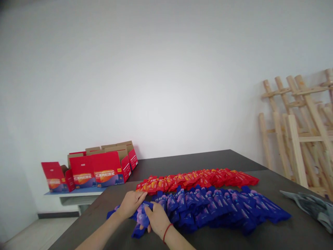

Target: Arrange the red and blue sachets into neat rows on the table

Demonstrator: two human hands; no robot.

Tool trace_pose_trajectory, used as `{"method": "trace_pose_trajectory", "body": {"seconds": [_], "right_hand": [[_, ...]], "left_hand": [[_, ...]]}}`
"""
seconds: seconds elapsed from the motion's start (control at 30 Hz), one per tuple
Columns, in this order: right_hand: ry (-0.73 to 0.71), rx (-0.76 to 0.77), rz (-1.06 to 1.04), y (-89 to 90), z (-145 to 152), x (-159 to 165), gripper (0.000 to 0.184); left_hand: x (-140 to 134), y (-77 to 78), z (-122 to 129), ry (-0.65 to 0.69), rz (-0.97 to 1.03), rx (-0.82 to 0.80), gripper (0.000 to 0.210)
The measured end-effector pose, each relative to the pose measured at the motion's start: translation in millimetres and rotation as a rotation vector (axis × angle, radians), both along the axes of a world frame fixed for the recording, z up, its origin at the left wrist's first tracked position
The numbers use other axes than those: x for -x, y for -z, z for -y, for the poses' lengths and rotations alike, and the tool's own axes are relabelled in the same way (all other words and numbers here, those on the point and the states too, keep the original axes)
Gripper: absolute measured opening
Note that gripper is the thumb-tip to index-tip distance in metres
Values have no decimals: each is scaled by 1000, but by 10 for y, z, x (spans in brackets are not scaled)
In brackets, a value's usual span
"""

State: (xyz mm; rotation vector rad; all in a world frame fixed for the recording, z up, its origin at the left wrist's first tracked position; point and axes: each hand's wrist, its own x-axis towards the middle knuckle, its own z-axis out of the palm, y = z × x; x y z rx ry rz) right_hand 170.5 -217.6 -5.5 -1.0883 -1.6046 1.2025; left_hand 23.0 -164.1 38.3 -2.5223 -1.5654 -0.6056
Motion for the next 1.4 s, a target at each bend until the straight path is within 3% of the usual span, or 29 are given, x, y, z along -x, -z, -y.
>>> {"method": "trace_pose_trajectory", "body": {"seconds": [0.1,0.17,0.27,0.37,0.43,0.5,0.63,0.73,0.83,0.97,1.1,1.2,1.33,1.4], "right_hand": [[143,-58,97,20,-39,-110,31],[280,-102,108,40,-63,-229,37],[426,-210,179,65,-58,-363,41],[397,-303,277,76,-15,-323,31],[365,-348,311,74,8,-219,26],[343,-376,373,65,17,-119,22],[353,-395,654,8,32,-79,22],[384,-431,845,-59,55,-143,23],[400,-516,964,-79,63,-166,21],[359,-593,932,47,50,-63,24],[186,-589,882,296,78,94,50],[138,-541,894,430,122,142,59],[112,-535,853,457,159,121,58],[114,-544,829,449,167,106,57]], "left_hand": [[122,18,10,-74,90,-68,42],[241,142,77,-109,211,-88,36],[373,549,250,12,316,20,31],[355,1017,374,63,307,164,63],[261,1217,362,25,332,207,69],[143,1299,269,-12,407,243,69],[24,1279,-18,-67,698,384,76],[68,1270,-155,-8,917,468,82],[109,1271,-173,13,976,473,77],[70,1211,-83,26,896,436,60],[82,1103,-11,37,801,441,55],[263,972,-8,24,653,345,52],[658,721,-28,-188,253,124,60],[816,612,-39,-293,41,141,70]]}}
